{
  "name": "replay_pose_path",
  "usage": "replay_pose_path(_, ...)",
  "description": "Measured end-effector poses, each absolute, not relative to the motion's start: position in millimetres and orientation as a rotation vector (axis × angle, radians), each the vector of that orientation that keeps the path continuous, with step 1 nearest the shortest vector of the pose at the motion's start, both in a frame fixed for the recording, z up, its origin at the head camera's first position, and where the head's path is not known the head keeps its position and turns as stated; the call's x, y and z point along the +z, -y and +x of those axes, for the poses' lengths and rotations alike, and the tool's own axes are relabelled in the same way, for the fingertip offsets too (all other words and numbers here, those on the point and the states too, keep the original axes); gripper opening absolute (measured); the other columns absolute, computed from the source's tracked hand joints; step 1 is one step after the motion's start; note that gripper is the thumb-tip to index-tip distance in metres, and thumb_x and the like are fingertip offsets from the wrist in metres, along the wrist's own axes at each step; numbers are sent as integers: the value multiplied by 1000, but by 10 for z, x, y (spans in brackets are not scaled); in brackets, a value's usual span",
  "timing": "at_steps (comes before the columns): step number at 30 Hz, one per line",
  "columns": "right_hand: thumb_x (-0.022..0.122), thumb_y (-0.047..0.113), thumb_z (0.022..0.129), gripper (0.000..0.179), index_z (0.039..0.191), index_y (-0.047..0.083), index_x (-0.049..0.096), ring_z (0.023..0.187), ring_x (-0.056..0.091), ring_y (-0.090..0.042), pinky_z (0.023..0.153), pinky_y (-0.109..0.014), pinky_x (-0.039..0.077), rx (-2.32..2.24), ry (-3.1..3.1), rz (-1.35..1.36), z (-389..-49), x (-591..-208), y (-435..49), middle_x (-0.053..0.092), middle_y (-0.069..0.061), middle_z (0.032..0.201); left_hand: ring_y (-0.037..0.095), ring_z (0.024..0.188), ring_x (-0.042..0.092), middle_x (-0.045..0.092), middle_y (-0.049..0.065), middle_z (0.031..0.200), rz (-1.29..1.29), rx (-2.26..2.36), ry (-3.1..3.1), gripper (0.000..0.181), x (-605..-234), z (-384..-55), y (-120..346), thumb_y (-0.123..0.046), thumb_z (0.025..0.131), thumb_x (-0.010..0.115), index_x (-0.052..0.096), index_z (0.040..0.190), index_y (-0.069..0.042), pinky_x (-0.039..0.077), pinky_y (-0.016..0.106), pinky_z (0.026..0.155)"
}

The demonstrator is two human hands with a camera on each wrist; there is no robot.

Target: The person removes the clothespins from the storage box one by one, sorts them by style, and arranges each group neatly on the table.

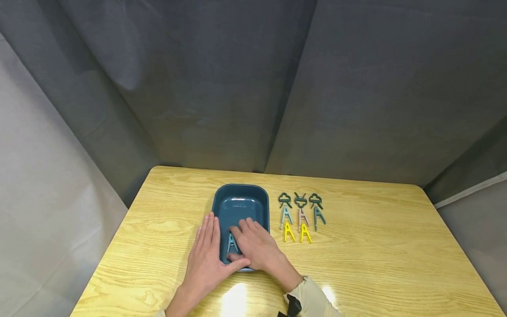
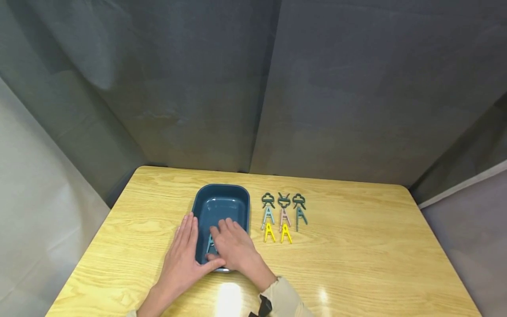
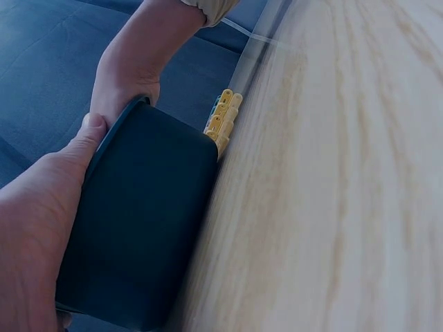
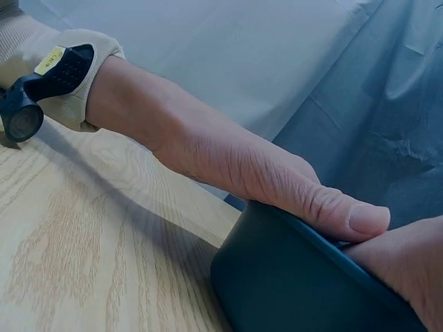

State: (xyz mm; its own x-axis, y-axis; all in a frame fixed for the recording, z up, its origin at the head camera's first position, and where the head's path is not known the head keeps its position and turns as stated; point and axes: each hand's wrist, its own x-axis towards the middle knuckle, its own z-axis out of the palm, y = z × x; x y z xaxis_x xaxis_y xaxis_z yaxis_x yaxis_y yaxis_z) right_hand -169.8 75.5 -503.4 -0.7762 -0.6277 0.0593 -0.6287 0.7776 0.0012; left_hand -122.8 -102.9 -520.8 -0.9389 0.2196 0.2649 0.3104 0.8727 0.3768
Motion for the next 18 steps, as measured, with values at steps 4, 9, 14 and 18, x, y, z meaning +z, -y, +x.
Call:
replay_pose_path(4,62,60,98,62,136,11,64,103,54,-23,95,-39,52,30,2902,1031,-1696,-5021,-752,63,-7,118,23,162,-1,0,12,175,-401,-626,2834,139,-5202,-1232,1028,-94,74,58,16,165,2,17,47,130)
replay_pose_path(9,64,55,99,51,132,15,67,99,53,-22,91,-38,52,19,2876,1058,-1703,-5033,-756,62,-4,112,23,162,-1,1,12,175,-399,-625,2839,139,-5191,-1235,1022,-94,74,58,16,165,3,17,47,130)
replay_pose_path(14,58,57,102,54,134,15,67,97,52,-21,92,-38,52,68,2863,1079,-1707,-5036,-764,63,-4,112,23,162,-1,0,12,175,-406,-630,2840,138,-5195,-1235,1023,-93,74,58,16,165,3,16,47,130)
replay_pose_path(18,53,64,102,60,134,15,68,93,51,-20,89,-38,51,125,2855,1095,-1707,-5032,-766,63,-3,111,23,162,-1,5,15,175,-412,-631,2832,138,-5209,-1232,1028,-93,74,59,17,165,3,16,46,130)
